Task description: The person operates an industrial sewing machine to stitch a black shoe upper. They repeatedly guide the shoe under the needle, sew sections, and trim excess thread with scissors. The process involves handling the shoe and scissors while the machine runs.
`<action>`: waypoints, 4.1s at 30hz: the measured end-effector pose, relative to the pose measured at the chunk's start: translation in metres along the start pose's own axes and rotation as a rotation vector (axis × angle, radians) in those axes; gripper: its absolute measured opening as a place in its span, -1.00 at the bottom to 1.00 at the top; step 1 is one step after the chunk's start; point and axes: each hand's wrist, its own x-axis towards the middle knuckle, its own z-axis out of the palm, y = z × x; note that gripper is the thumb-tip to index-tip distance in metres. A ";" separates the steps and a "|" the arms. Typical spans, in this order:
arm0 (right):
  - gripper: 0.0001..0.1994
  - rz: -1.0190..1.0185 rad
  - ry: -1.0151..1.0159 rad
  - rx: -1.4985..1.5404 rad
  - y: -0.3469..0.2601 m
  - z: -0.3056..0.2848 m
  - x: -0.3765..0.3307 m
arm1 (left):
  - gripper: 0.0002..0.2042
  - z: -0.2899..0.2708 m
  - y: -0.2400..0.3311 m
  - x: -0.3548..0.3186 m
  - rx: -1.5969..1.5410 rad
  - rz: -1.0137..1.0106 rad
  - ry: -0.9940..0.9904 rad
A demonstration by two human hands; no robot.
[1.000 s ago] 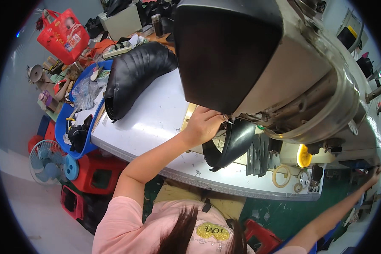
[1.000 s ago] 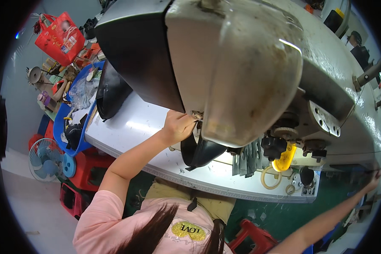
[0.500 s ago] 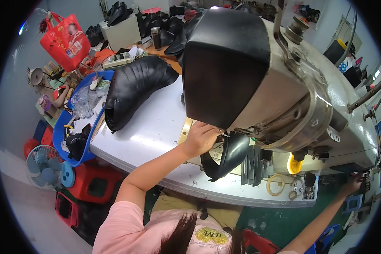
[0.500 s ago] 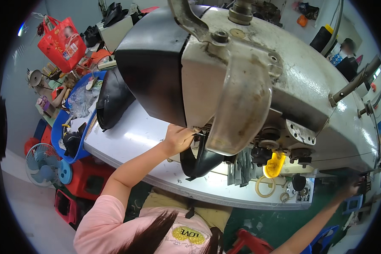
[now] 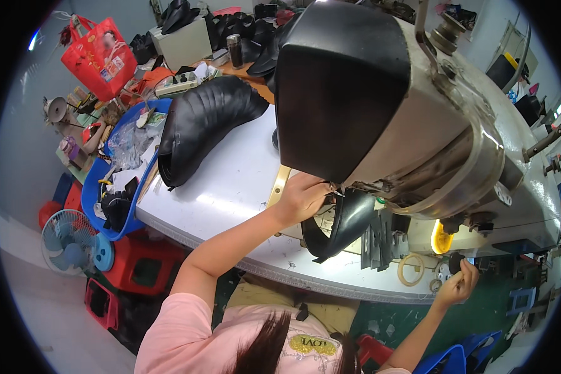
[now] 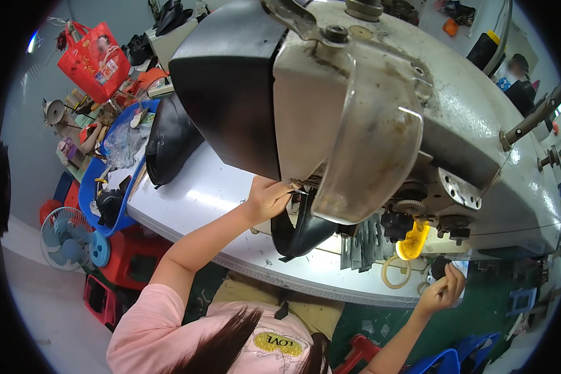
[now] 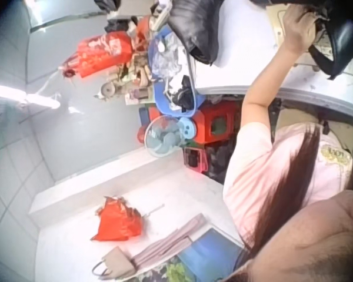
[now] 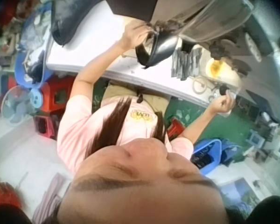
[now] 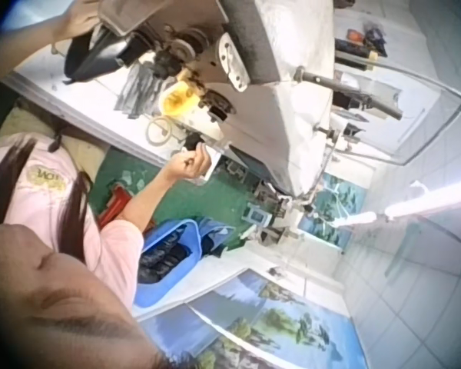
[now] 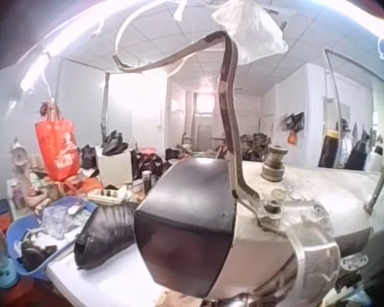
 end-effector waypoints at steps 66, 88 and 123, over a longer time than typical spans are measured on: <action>-0.80 0.123 -0.605 0.872 -0.186 0.079 -0.017 | -0.84 -0.092 0.045 -0.043 -0.928 -1.296 0.098; -0.80 0.839 -1.072 1.208 -0.219 0.108 -0.054 | -0.56 -0.084 -0.040 -0.104 -1.236 -1.665 -0.253; -0.88 0.827 -1.011 1.088 -0.177 0.094 -0.111 | -0.91 -0.165 -0.114 -0.048 -0.023 -0.737 1.034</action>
